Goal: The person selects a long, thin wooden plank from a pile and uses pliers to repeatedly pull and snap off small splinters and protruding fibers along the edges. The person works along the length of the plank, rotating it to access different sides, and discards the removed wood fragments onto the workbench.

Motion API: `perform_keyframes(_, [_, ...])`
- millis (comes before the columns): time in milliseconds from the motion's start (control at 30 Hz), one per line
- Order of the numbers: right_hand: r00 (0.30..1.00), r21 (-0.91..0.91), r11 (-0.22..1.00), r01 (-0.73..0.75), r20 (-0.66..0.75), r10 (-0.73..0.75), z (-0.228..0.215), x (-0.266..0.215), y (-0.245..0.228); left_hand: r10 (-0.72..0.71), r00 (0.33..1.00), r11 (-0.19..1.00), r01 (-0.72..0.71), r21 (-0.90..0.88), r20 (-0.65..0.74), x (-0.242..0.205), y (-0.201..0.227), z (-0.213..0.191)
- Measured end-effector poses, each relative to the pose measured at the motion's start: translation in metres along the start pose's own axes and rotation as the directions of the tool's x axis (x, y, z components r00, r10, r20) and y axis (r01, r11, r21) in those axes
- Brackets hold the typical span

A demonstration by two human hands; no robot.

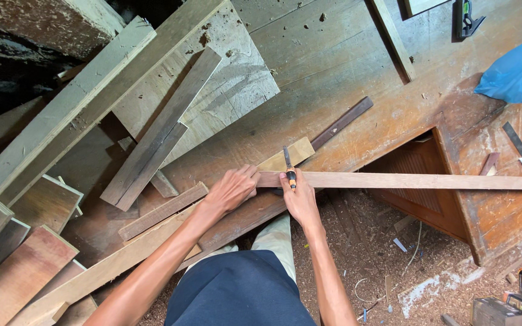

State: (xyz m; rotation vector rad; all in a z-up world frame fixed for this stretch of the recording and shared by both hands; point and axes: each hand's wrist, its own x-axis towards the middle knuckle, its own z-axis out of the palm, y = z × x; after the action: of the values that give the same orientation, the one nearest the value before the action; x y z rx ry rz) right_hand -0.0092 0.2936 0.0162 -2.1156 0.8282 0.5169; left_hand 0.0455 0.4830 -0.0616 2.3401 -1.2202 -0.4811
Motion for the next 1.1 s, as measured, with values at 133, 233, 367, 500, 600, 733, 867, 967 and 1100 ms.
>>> perform_keyframes(133, [1.0, 0.007, 1.0, 0.018, -0.001, -0.018, -0.002, -0.002, -0.003, 0.013, 0.996, 0.989, -0.026, 0.148, 0.089, 0.012, 0.004, 0.008])
perform_keyframes(233, [1.0, 0.022, 1.0, -0.001, 0.022, 0.0, -0.003, -0.003, -0.005, 0.019, 0.979, 0.954, -0.079, 0.29, 0.203, 0.021, 0.005, 0.014])
perform_keyframes(367, [0.999, 0.059, 0.997, 0.043, 0.01, -0.044, -0.005, -0.004, -0.006, 0.015, 0.974, 0.932, -0.096, 0.348, 0.227, 0.029, 0.014, 0.019])
perform_keyframes(500, [0.999, 0.05, 0.998, 0.042, 0.02, -0.043, -0.004, -0.005, -0.005, 0.044, 0.986, 0.908, -0.107, 0.405, 0.162, 0.04, 0.027, 0.019])
perform_keyframes(600, [0.999, 0.071, 0.997, 0.028, 0.026, -0.03, -0.003, -0.003, -0.003, 0.004, 0.985, 0.949, -0.058, 0.31, 0.17, 0.047, 0.03, 0.008])
perform_keyframes(733, [0.998, 0.074, 0.996, 0.052, 0.027, -0.054, -0.006, 0.0, 0.004, -0.063, 0.977, 0.987, 0.03, 0.161, 0.203, 0.033, 0.023, -0.029])
perform_keyframes(867, [0.997, 0.156, 0.988, -0.015, 0.073, 0.003, -0.008, -0.001, 0.011, -0.123, 0.99, 0.983, 0.132, -0.128, 0.076, 0.005, 0.016, -0.065])
perform_keyframes(967, [0.998, 0.25, 0.968, -0.015, 0.059, 0.0, -0.008, -0.013, 0.016, -0.119, 0.991, 0.957, 0.099, -0.273, -0.058, -0.007, 0.017, -0.065])
perform_keyframes(1100, [0.985, 0.54, 0.841, -0.023, 0.155, -0.072, -0.002, -0.041, 0.022, -0.154, 0.978, 0.895, 0.078, -0.439, -0.141, -0.011, 0.01, -0.043])
